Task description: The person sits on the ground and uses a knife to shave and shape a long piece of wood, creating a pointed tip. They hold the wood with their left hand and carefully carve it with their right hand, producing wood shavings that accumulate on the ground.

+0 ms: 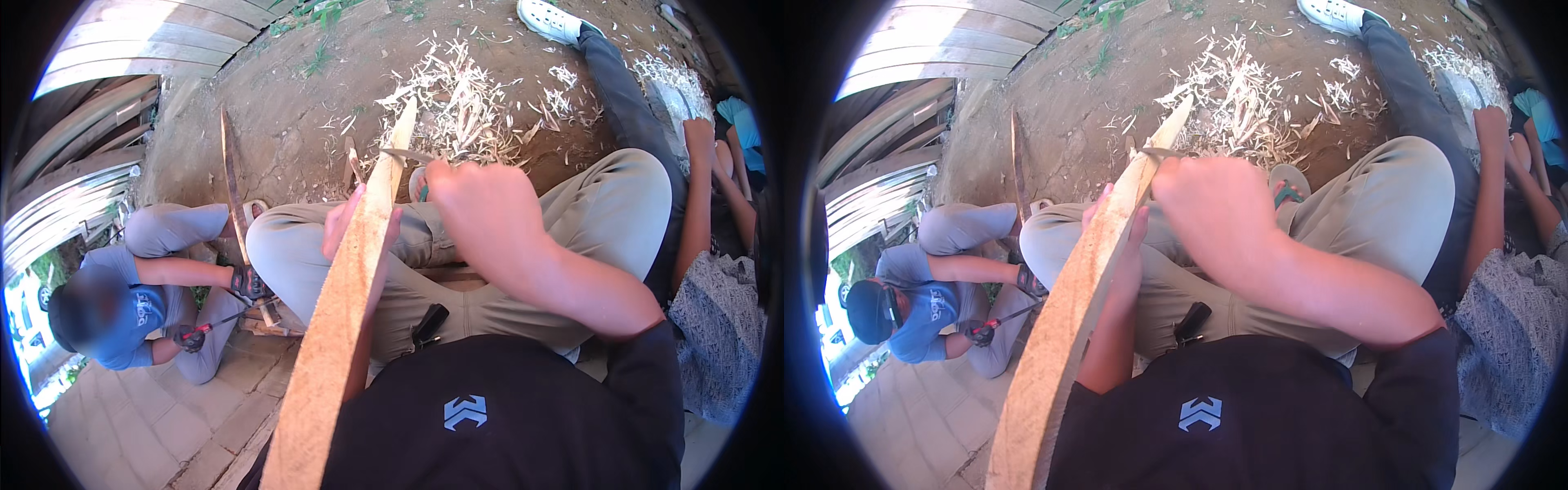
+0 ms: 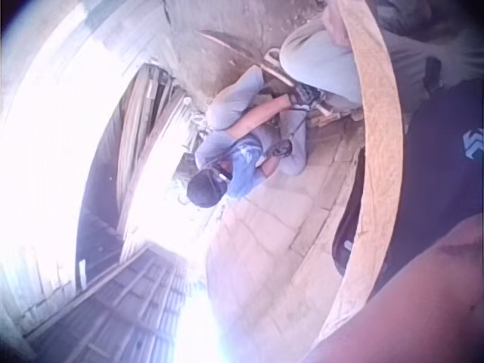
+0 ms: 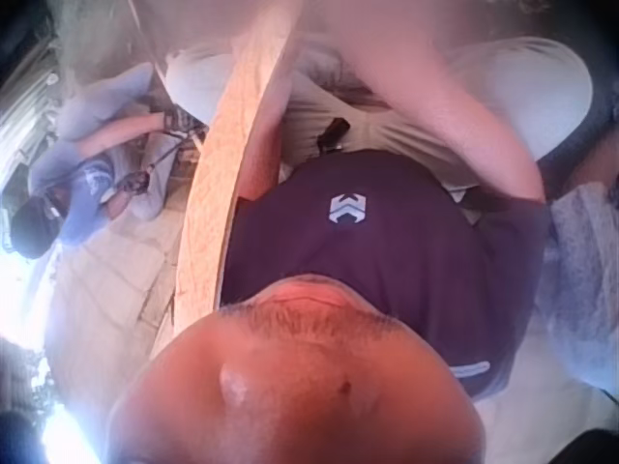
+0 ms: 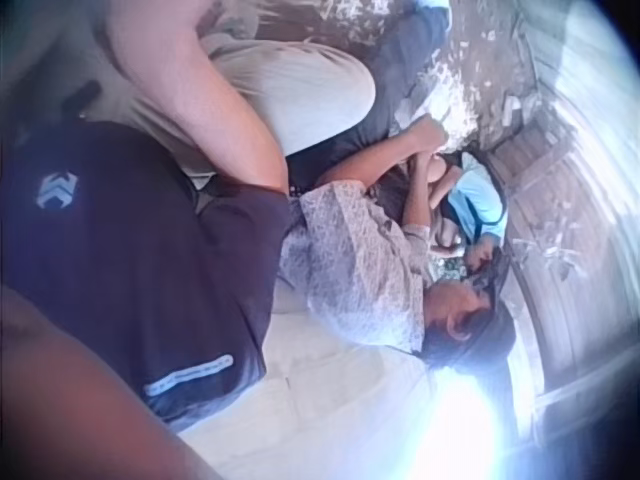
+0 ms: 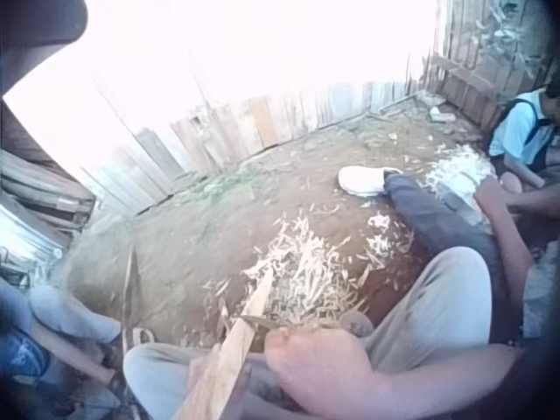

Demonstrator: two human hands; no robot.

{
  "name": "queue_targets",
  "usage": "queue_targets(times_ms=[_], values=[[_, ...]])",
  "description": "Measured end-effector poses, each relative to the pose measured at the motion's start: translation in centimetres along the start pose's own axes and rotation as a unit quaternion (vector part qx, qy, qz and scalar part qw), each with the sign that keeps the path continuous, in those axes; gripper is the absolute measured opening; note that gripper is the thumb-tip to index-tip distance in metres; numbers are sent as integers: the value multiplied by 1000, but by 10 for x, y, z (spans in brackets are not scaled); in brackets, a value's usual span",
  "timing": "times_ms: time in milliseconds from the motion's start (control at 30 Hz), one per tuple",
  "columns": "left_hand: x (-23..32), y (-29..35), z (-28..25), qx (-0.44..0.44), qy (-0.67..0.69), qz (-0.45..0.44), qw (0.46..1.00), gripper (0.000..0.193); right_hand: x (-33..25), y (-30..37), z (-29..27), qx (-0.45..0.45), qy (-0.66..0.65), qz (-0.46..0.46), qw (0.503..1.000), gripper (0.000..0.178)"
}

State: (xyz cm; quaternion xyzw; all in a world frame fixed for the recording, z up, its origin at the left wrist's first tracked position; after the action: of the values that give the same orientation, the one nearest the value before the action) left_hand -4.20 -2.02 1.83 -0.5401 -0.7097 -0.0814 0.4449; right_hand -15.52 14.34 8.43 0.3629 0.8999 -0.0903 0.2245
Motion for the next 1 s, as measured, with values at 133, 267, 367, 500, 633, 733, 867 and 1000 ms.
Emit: queue_targets(times_ms=[133,267,367,500,633,733,867,1000], values=[[-7,-1,26,35,58,22,998,61,11,-5,10,57,51,-11,997,7],[10,-15,12,-1,39,94,995,62,-8,-3,4,28,95,24,995,5],[8,1,4,43,44,65,996,60,-3,-14,14,49,24,-22,998,6],[1,1,12,-44,47,-10,998,56,5,-7,16,-2,25,40,999,3],[5,5,3,-34,20,-51,998,60,24,-8,19,-27,-62,67,995,6],[3,1,3,-15,16,41,999,62,47,-16,14,-56,-141,89,984,9],[-2,6,5,-24,61,-9,998,61,22,3,-9,-80,-64,72,992,6],[-2,2,5,-57,77,-54,994,59,1,17,-16,-21,26,37,999,6]])
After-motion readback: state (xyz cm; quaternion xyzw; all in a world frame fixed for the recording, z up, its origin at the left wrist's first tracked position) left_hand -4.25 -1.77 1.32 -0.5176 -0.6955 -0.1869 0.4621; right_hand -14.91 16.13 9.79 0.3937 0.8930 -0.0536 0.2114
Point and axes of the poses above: each hand's wrist, its own y-axis away from the middle knuckle, its own z-axis out of the palm, x = y × z, the point moved 5 cm from there along -y, towards the middle knuckle
